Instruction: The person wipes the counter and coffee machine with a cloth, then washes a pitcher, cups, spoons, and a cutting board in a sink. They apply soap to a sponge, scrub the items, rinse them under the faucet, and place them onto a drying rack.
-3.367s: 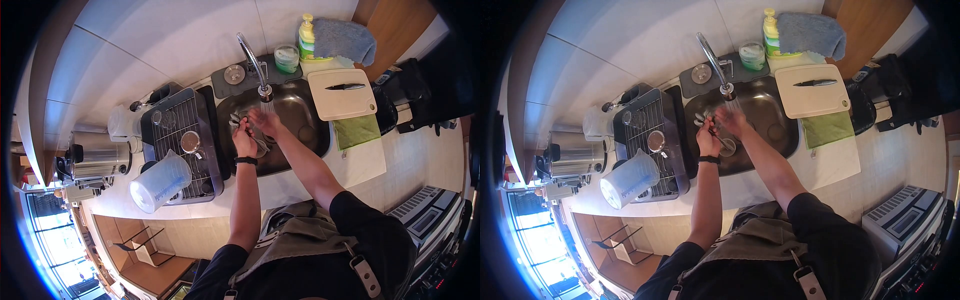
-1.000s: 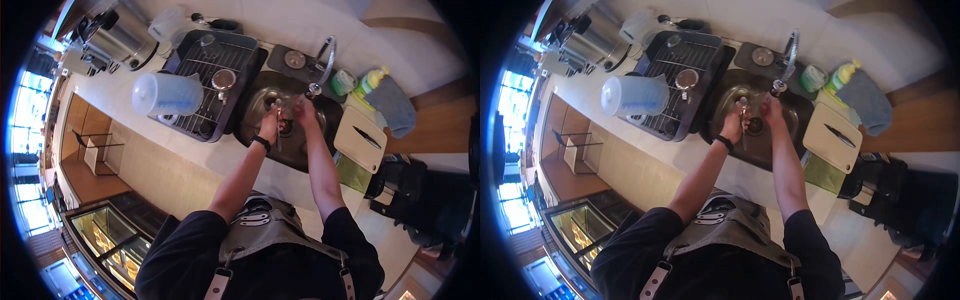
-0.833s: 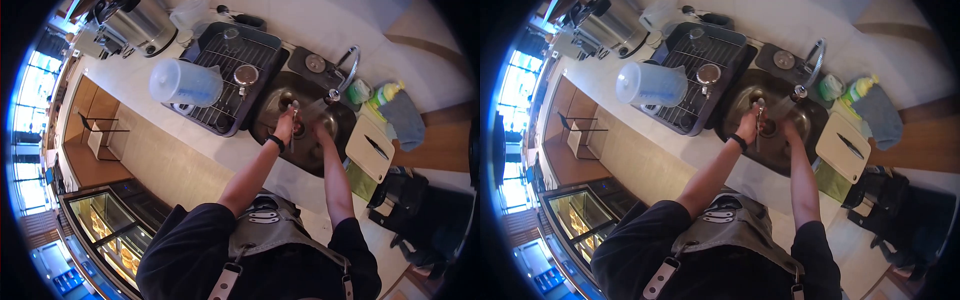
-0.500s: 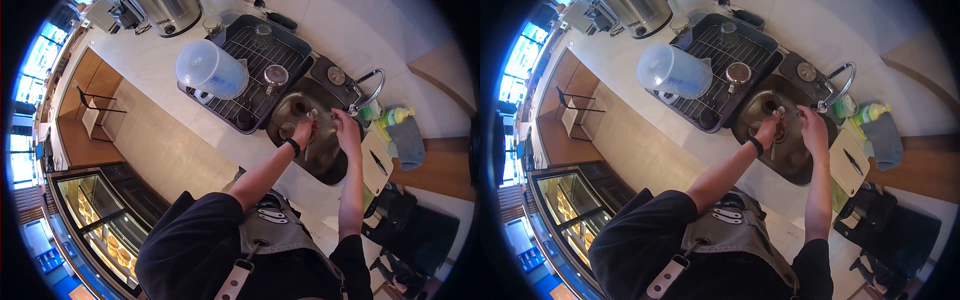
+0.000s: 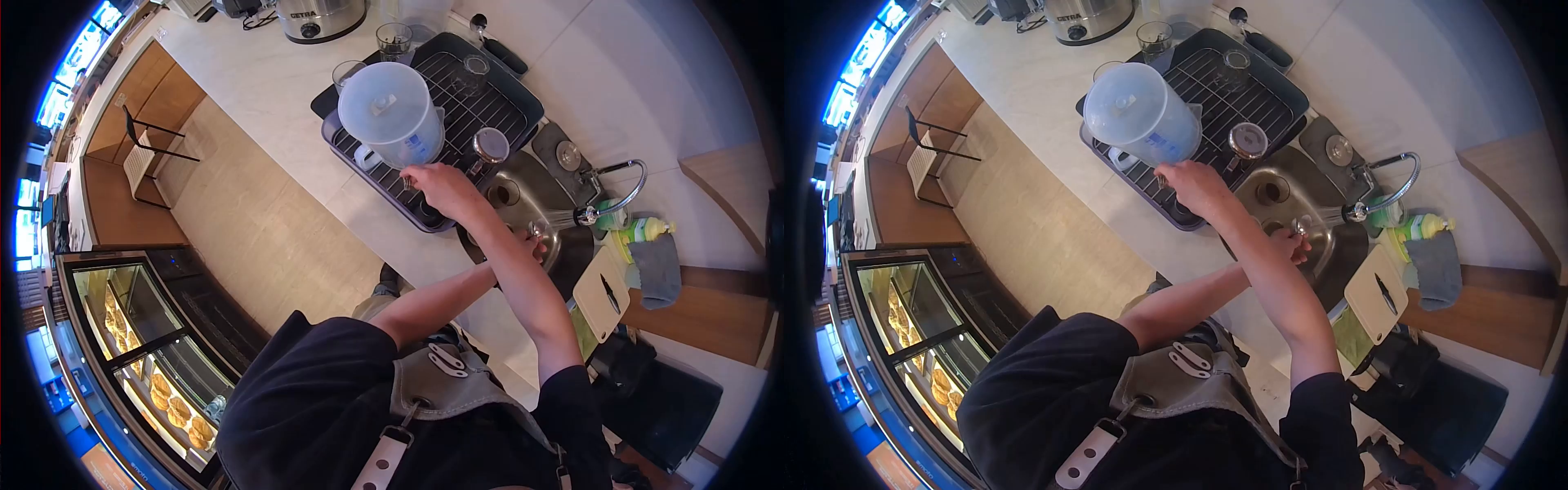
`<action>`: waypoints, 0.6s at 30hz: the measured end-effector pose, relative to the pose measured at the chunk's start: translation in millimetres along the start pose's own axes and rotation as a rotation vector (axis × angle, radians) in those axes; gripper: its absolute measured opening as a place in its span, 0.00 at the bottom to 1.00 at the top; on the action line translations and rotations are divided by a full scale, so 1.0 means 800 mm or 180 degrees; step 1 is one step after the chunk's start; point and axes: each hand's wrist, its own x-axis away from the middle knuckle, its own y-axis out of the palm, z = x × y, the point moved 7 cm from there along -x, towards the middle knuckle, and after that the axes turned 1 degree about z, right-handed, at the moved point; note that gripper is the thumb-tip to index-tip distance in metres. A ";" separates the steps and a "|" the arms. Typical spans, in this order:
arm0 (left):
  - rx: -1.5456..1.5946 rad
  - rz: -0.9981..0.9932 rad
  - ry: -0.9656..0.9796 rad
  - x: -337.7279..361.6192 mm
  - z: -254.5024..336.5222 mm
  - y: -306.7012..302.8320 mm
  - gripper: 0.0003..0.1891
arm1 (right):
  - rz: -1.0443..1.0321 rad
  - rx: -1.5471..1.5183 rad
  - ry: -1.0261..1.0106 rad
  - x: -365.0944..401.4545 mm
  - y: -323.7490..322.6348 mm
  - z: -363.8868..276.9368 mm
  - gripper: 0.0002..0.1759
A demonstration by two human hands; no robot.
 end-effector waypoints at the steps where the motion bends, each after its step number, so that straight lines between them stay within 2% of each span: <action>1: 0.0065 0.0021 -0.0065 0.003 0.000 -0.001 0.11 | -0.0047 -0.0118 -0.0047 -0.004 0.014 0.009 0.17; 3: 0.0062 0.0041 -0.0014 0.003 0.005 -0.002 0.11 | -0.0128 -0.0359 -0.0126 -0.003 0.025 0.019 0.18; 7: 0.0423 -0.0419 -0.0108 -0.015 -0.011 -0.006 0.12 | 0.0668 -0.0804 -0.0021 0.056 -0.039 0.022 0.16; 9: 0.0308 -0.0897 0.0817 -0.024 -0.002 -0.007 0.16 | 0.1274 -0.1264 0.0308 0.115 -0.078 0.037 0.14; 11: -0.0839 -0.0369 0.2024 -0.015 0.032 -0.001 0.15 | 0.1884 -0.1238 0.0890 0.189 -0.089 0.096 0.15; 12: -0.1303 -0.0063 0.2138 -0.024 0.037 0.001 0.14 | 0.2205 -0.1217 0.1193 0.228 -0.088 0.130 0.15; 13: -0.1766 0.0261 0.2219 -0.032 0.043 0.003 0.14 | 0.2572 -0.1246 0.1482 0.263 -0.077 0.173 0.16; 14: -0.1610 0.0111 0.1653 -0.063 0.017 -0.003 0.13 | 0.2943 -0.1270 0.1768 0.295 -0.058 0.224 0.17; 15: -0.1978 0.0094 0.1624 -0.076 0.006 0.001 0.13 | 0.3319 -0.1295 0.2052 0.324 -0.037 0.270 0.18; 18: -0.2871 0.0057 0.1715 -0.121 -0.014 0.017 0.12 | 0.3218 -0.2492 0.2569 0.345 0.026 0.385 0.16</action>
